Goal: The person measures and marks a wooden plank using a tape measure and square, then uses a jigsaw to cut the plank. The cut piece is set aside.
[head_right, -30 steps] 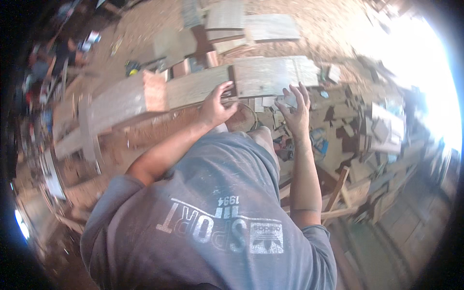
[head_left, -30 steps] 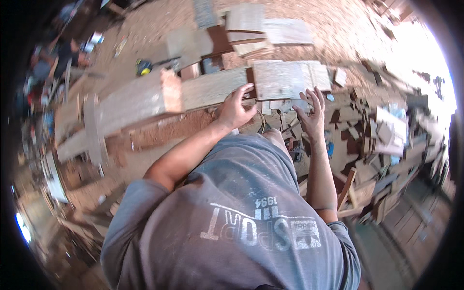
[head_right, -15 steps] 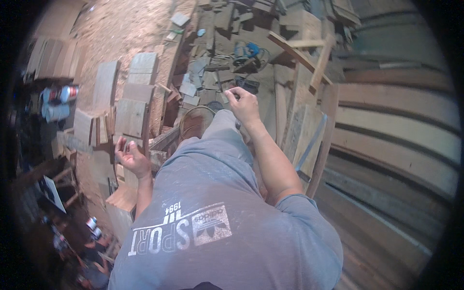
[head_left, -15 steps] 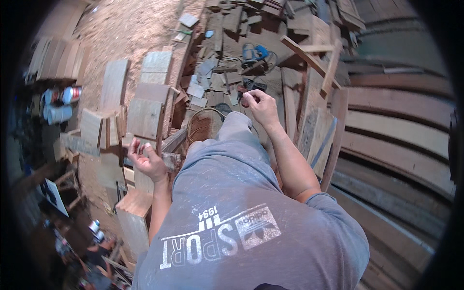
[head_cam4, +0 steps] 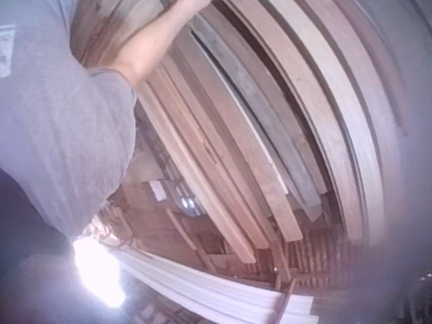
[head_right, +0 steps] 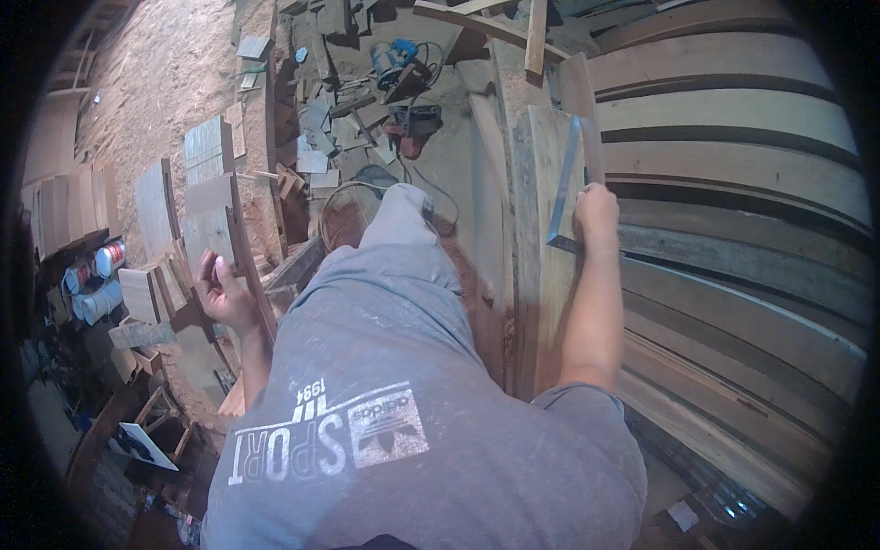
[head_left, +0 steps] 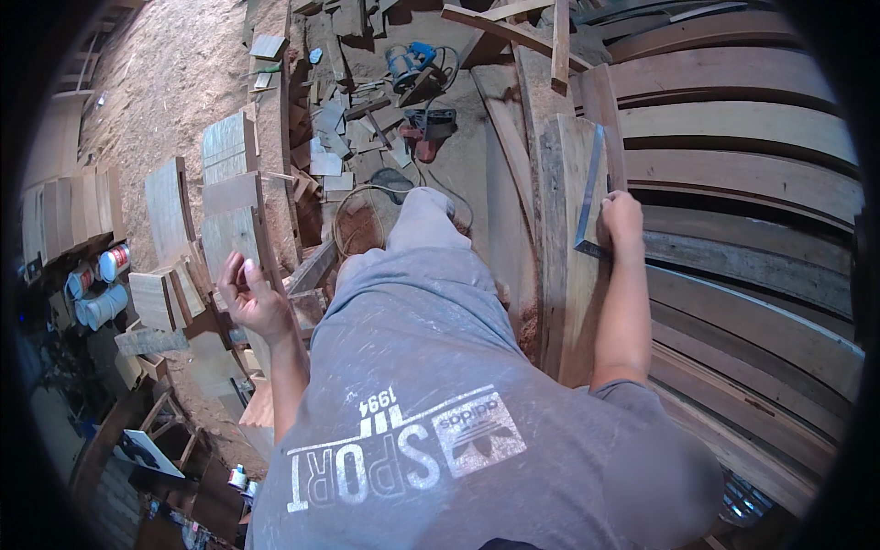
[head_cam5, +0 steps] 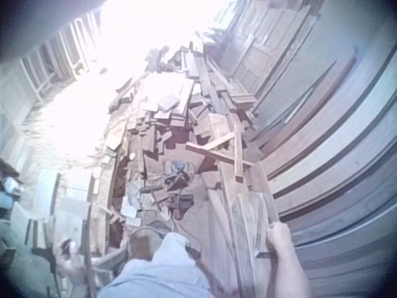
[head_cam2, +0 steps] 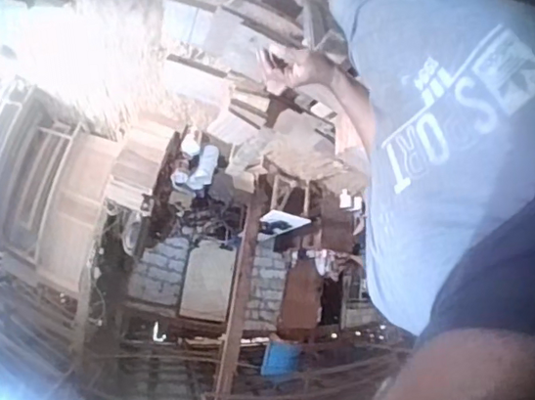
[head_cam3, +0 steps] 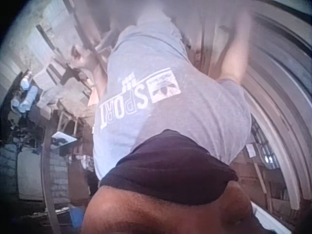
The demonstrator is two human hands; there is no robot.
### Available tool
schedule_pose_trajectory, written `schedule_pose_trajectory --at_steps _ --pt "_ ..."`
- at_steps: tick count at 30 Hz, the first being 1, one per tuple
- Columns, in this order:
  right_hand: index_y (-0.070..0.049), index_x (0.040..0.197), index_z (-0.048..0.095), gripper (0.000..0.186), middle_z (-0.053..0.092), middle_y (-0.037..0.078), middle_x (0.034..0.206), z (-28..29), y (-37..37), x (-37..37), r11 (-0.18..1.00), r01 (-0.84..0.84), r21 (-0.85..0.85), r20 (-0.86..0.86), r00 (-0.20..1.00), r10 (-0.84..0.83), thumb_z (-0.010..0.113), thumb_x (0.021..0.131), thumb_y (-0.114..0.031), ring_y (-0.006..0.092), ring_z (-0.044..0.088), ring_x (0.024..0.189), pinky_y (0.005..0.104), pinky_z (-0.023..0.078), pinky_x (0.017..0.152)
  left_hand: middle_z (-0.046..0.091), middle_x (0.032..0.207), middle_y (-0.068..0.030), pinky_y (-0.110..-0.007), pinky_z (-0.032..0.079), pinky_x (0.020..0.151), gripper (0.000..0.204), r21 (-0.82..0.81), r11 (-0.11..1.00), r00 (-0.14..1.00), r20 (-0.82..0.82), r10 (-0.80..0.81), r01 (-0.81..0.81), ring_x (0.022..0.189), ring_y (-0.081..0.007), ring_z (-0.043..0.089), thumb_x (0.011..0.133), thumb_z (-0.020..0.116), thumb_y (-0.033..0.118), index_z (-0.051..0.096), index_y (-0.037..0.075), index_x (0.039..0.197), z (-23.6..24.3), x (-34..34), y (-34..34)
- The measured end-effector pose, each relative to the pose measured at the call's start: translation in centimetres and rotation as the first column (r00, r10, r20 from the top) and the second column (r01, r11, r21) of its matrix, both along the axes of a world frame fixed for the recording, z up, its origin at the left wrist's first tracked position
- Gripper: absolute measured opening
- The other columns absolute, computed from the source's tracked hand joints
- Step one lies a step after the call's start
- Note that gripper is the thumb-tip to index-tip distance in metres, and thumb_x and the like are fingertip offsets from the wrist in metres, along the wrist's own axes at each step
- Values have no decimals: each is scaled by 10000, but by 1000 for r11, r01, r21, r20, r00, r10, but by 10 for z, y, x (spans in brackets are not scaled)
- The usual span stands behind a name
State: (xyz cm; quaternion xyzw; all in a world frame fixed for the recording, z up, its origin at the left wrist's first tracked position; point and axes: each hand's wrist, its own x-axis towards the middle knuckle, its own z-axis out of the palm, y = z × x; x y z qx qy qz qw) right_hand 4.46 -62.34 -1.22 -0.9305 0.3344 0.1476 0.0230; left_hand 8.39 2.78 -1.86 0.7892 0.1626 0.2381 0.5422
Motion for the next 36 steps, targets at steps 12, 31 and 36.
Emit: schedule_pose_trajectory --at_steps 12,31,36 --pt "9 1195 778 404 769 323 1170 -29 25 -12 987 24 -158 53 998 -16 621 960 -280 520 731 1131 604 577 976 715 1215 -114 -329 602 970 157 34 999 997 66 -34 31 1120 -200 713 1022 736 56 744 27 1177 16 -16 -16" --pt "-13 1117 817 785 683 60 807 9 235 188 655 -431 621 464 875 137 445 1138 -704 169 619 764 339 503 726 808 1053 -183 -455 600 877 418 426 903 504 -791 346 49 956 -297 774 954 813 384 779 35 1183 141 -174 250" --pt "-6 1133 799 768 695 34 860 24 259 231 517 -531 672 447 847 288 405 1168 -664 138 599 777 303 472 725 777 1271 -208 -474 597 941 730 167 980 19 -986 166 108 1113 -323 762 750 977 508 736 66 1278 56 -263 331"
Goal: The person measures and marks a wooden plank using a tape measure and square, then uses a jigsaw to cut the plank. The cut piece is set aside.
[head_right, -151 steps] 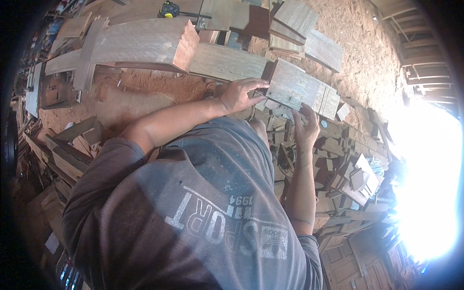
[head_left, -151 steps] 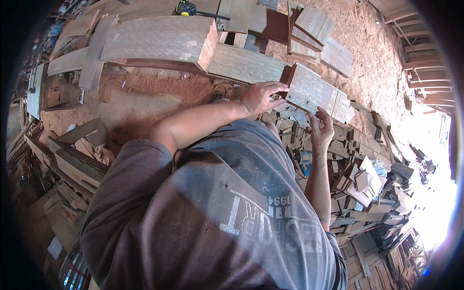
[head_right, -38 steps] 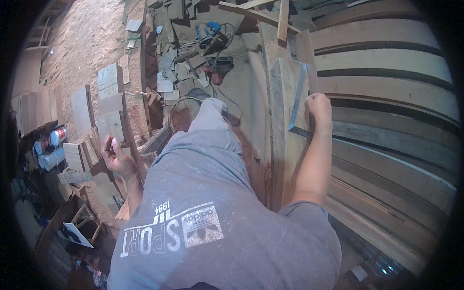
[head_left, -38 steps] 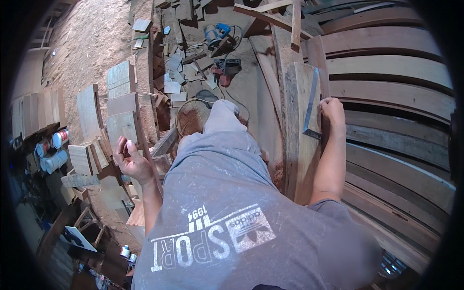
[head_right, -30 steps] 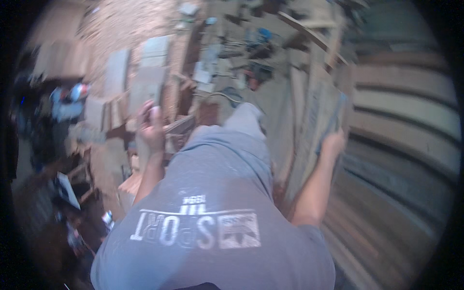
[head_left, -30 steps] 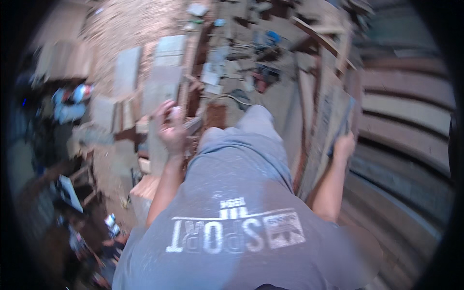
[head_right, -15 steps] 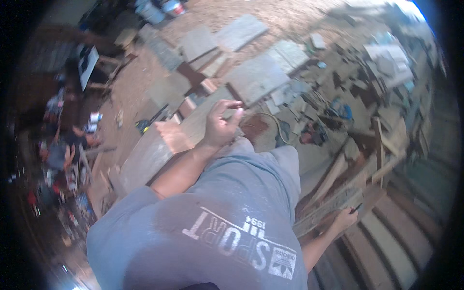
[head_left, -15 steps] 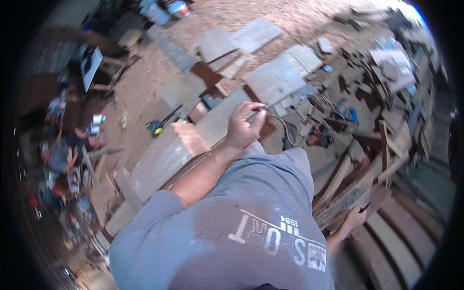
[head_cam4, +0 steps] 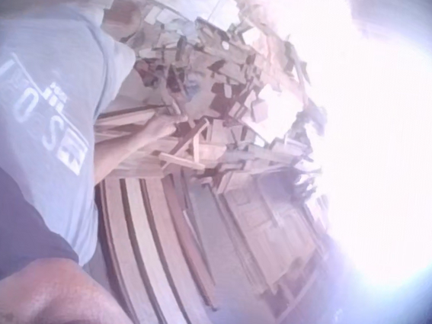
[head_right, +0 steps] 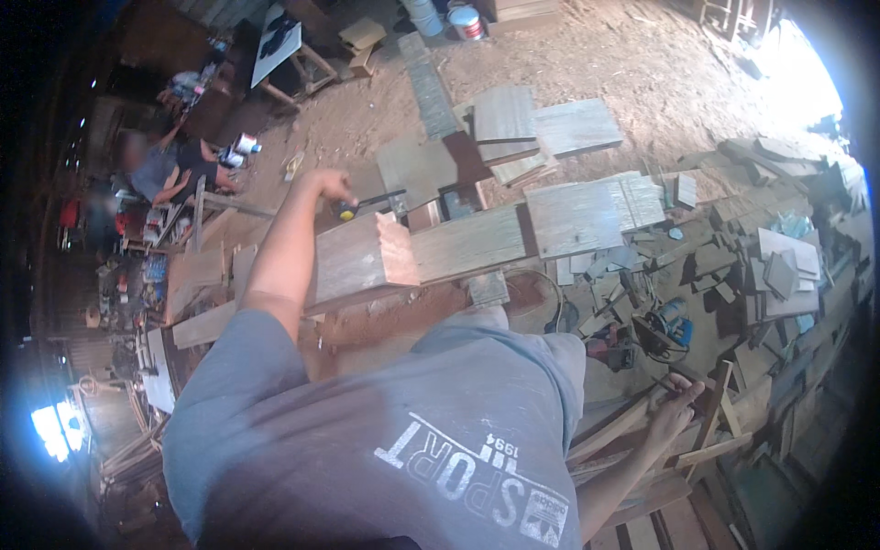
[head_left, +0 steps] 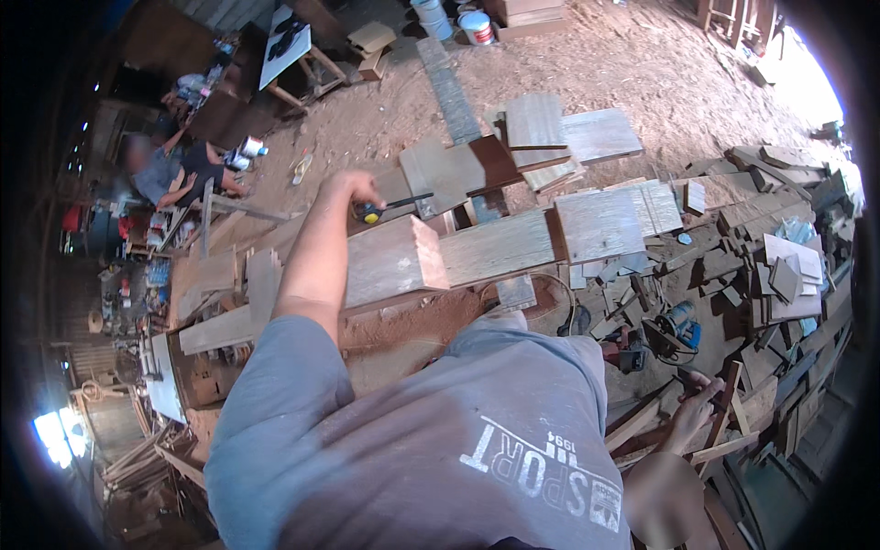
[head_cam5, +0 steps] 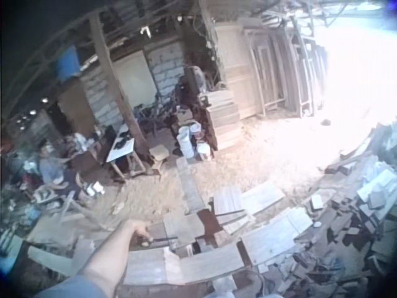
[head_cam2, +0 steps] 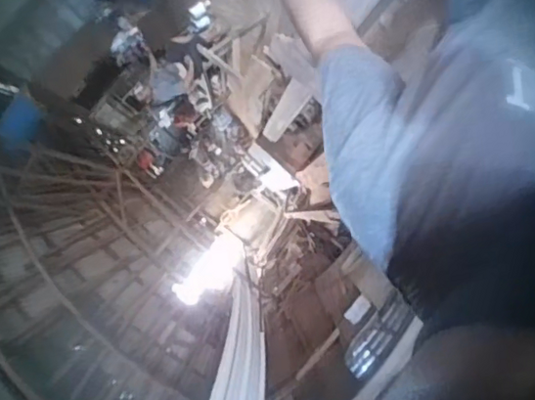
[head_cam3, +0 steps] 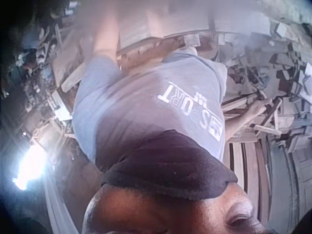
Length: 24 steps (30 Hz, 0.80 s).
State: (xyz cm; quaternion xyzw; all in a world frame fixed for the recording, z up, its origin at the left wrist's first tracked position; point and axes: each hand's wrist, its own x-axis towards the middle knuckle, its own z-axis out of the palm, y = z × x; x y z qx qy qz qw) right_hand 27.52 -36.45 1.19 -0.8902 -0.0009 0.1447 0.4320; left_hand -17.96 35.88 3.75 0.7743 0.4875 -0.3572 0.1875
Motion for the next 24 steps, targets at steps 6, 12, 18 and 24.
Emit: schedule_pose_trajectory --at_steps 6,12,18,24 --pt "23 1135 793 470 761 47 967 -4 52 6 957 -191 219 83 981 177 580 1182 -393 105 667 838 280 546 765 762 1273 -222 -452 600 953 904 232 957 966 227 120 -174 1156 -359 748 624 1033 495 697 7 1306 -63 -50 -5" --pt "38 1231 769 406 801 98 1088 6 132 -2 862 -375 341 18 919 393 583 1182 -319 174 754 991 321 595 888 767 1098 -134 -438 635 918 628 104 787 775 294 559 -608 1074 -260 752 671 1001 338 688 85 1153 -51 -48 -5" --pt "60 1233 758 447 813 159 1077 37 211 -32 677 -429 598 -135 779 612 534 1195 -325 227 782 991 373 635 890 687 1132 -68 -415 596 965 545 -191 771 491 673 553 -607 1045 -222 691 761 934 177 635 160 1215 50 -18 -62" --pt "22 1298 717 576 802 153 1014 53 257 -65 503 -399 766 -361 381 851 483 1192 -493 244 784 922 376 634 842 625 1335 -64 -398 595 1030 627 -387 922 -7 922 387 -14 1201 -220 681 686 923 45 655 141 1245 110 85 -219"
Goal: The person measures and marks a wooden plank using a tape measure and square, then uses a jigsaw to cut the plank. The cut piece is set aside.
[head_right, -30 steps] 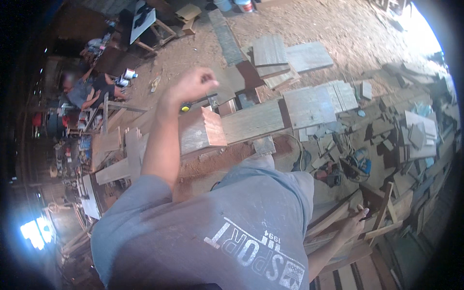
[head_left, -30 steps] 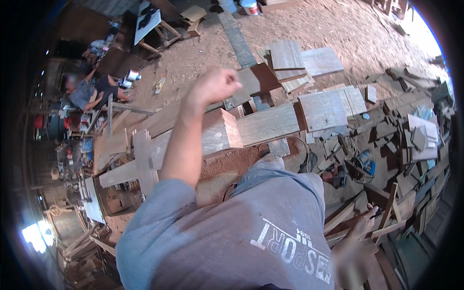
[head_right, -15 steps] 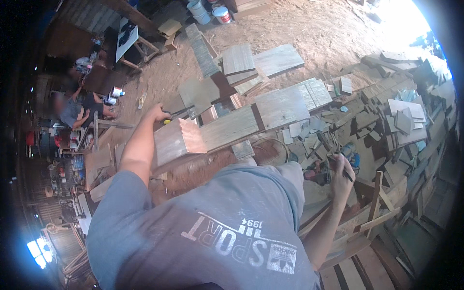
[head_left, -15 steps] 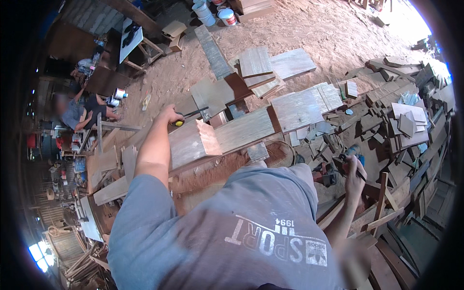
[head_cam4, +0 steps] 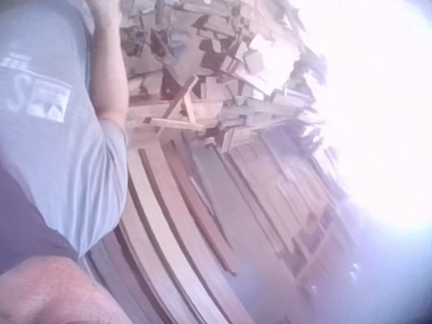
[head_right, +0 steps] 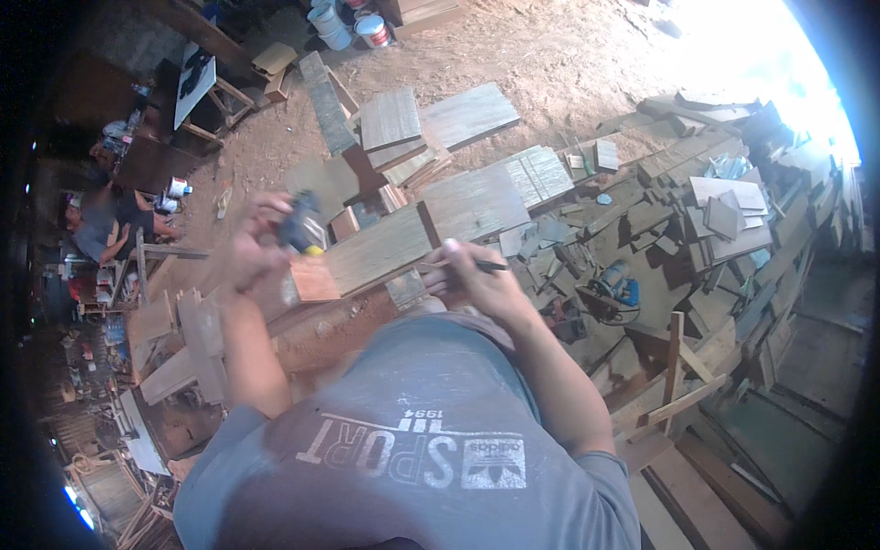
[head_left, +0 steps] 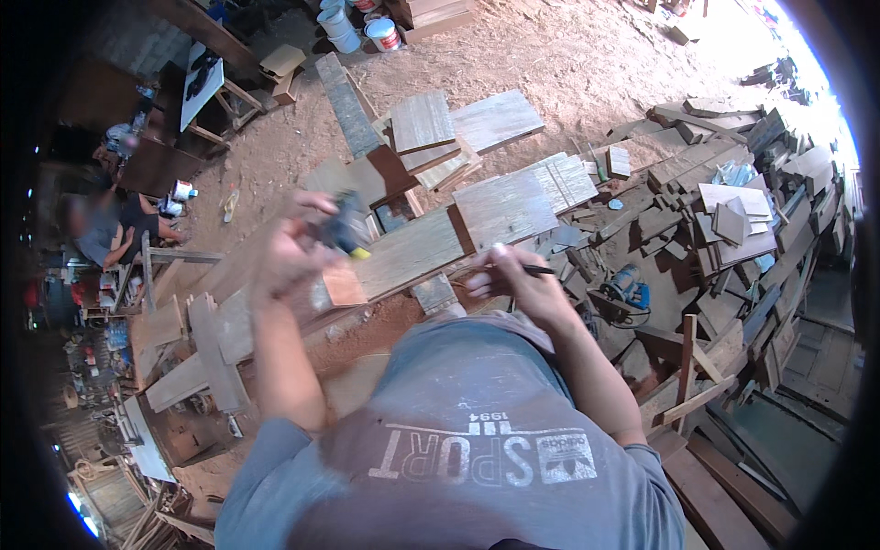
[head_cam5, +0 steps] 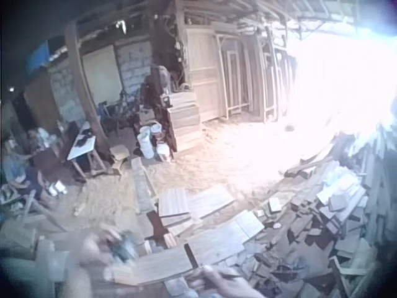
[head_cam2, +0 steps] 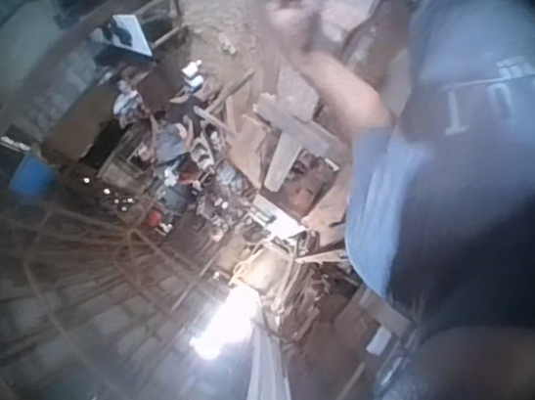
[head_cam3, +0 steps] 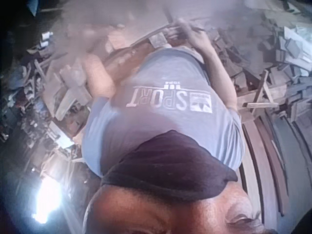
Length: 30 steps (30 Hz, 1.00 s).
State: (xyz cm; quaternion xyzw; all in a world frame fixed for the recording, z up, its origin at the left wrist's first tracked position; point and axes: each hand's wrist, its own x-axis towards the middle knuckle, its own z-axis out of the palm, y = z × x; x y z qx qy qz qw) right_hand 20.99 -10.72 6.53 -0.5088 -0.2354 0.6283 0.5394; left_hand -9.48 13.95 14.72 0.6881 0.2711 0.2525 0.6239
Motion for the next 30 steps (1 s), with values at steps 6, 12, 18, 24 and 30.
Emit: schedule_pose_trajectory --at_steps 6,12,18,24,30 --pt "16 1506 544 792 745 227 1249 -21 2 14 999 -24 -42 -707 707 -13 326 1167 -666 332 757 1167 473 652 1034 537 1488 -109 -384 506 1122 666 122 971 966 132 -220 204 1319 -224 588 745 1025 177 656 135 1298 -35 132 -130" --pt "-123 1244 636 360 732 148 1195 -23 -38 64 992 43 -122 -547 831 -103 752 1061 -411 289 768 1041 507 660 908 724 1324 -131 -353 578 981 571 -21 987 986 -31 -162 161 1131 -189 702 904 948 292 689 48 1351 -39 155 -155" --pt "-37 1256 648 307 725 58 1188 22 -30 73 992 -97 80 354 933 63 782 1061 -232 159 693 1145 330 556 1009 780 1038 -55 -291 580 870 349 -149 989 975 -221 -32 -1 942 -123 702 967 880 223 759 -5 1202 -68 171 -162" --pt "3 1421 662 603 778 209 1257 41 -22 93 834 -540 -110 756 500 423 890 937 -276 328 770 1170 415 585 1035 748 993 -24 -297 569 863 256 -247 969 983 -169 -73 29 939 -101 672 920 903 122 745 28 1099 -114 165 -160" --pt "-128 1350 718 433 770 159 1160 22 -4 152 821 -497 -282 929 73 364 797 926 -100 333 747 1150 491 591 1037 743 1002 4 -303 546 866 154 -49 965 934 -270 236 -258 930 -89 642 994 837 157 741 65 1072 -140 139 -133"
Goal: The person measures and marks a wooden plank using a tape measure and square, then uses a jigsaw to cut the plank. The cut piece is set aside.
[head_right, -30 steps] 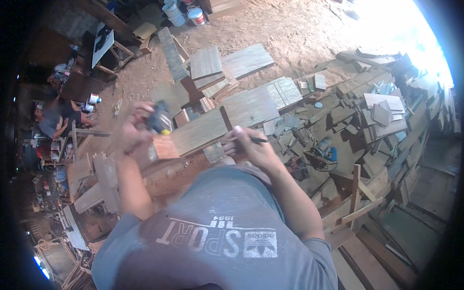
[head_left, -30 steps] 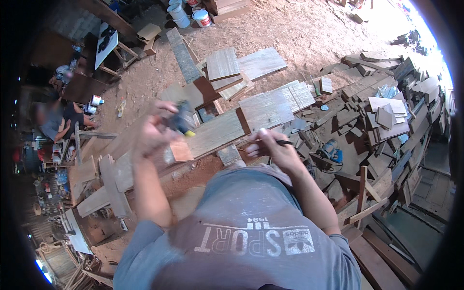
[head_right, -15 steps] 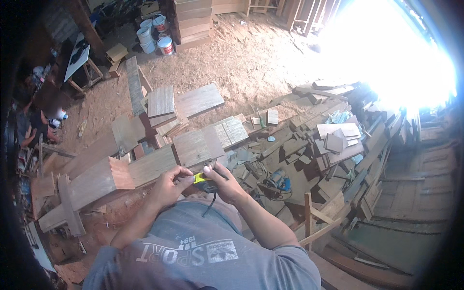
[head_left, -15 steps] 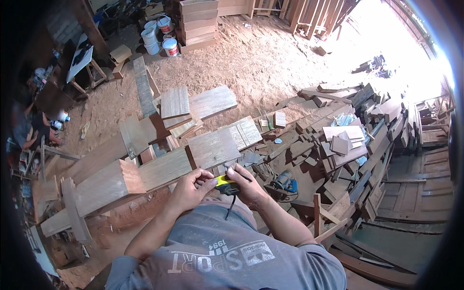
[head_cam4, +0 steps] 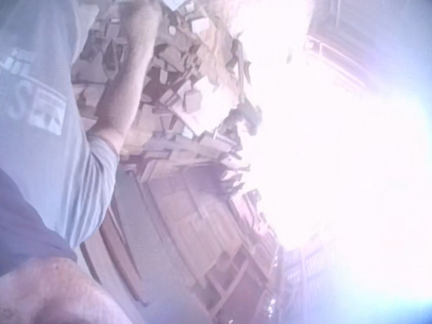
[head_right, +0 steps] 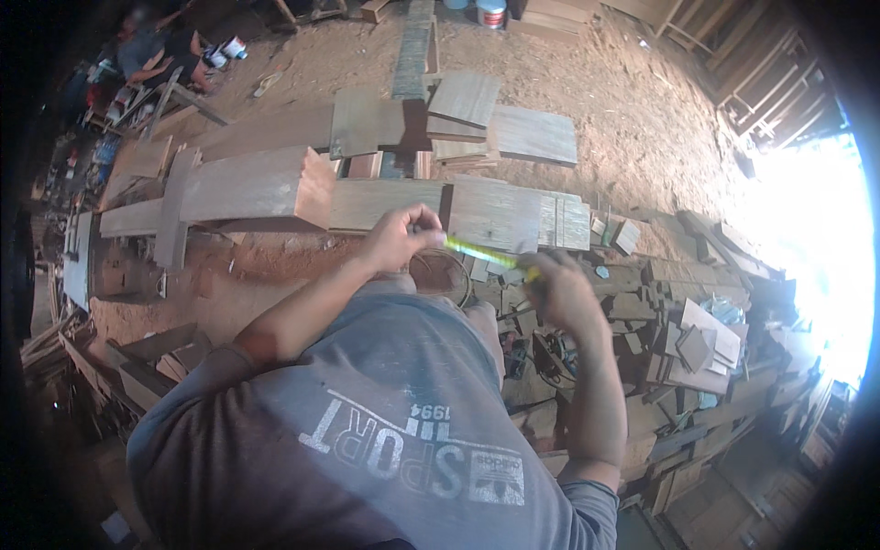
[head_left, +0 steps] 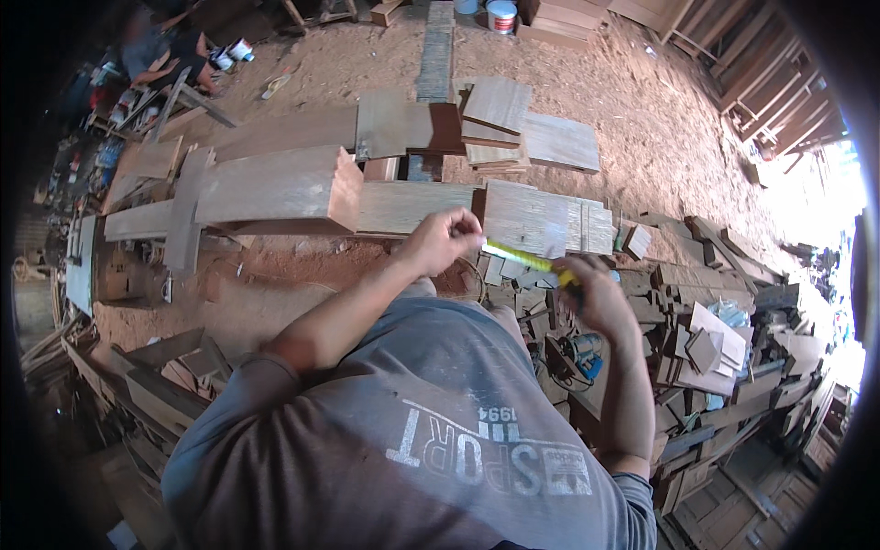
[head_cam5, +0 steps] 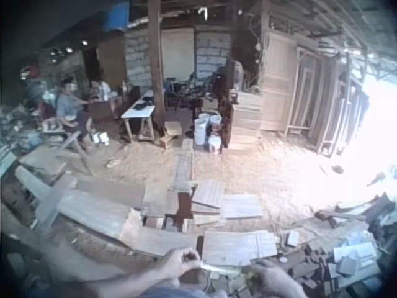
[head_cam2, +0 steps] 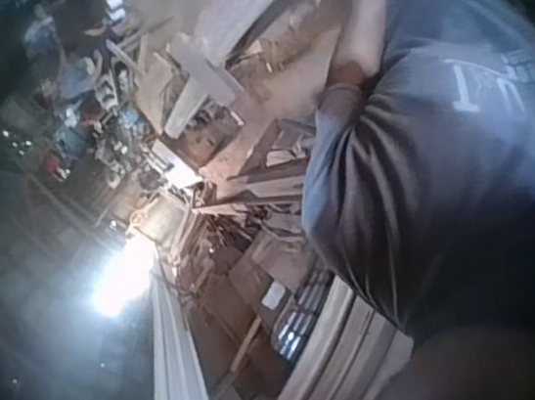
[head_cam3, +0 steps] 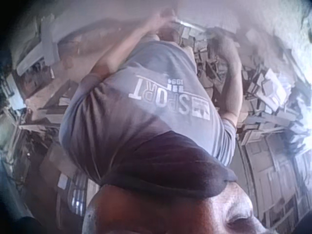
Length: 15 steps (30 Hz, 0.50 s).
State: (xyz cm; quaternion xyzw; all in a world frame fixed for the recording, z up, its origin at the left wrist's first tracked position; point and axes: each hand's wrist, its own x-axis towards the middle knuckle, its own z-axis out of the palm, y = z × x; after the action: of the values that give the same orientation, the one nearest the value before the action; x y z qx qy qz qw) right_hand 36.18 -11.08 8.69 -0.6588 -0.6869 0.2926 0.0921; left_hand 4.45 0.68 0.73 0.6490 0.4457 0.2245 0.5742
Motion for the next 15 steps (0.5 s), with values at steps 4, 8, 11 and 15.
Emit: schedule_pose_trajectory --at_steps 4,8,11,15 --pt "-118 1205 762 261 708 203 1111 -18 35 50 964 33 266 165 983 -80 784 946 -148 435 685 1129 520 563 982 751 1012 -18 -301 564 824 221 3 964 963 26 267 -267 897 -98 657 987 851 190 735 48 1112 -25 11 30" --pt "-125 1159 782 207 714 173 1148 -32 64 72 967 18 254 191 979 -69 816 966 -194 415 692 1121 505 554 960 766 1019 -44 -305 573 820 264 84 896 900 76 430 -435 901 -117 693 974 864 210 734 31 1119 -54 44 27" --pt "-126 1151 787 189 718 173 1151 -40 70 76 964 12 266 179 982 -62 802 985 -215 410 697 1126 502 555 961 782 988 -62 -318 581 814 277 131 860 869 31 493 -493 883 -135 712 966 868 220 738 22 1111 -66 59 22" --pt "-126 1143 790 184 720 168 1138 -52 75 73 951 -6 308 153 987 -44 789 994 -235 402 697 1125 504 553 960 795 955 -90 -353 599 819 248 186 819 837 42 545 -543 863 -186 745 958 845 205 743 9 1071 -72 69 14"
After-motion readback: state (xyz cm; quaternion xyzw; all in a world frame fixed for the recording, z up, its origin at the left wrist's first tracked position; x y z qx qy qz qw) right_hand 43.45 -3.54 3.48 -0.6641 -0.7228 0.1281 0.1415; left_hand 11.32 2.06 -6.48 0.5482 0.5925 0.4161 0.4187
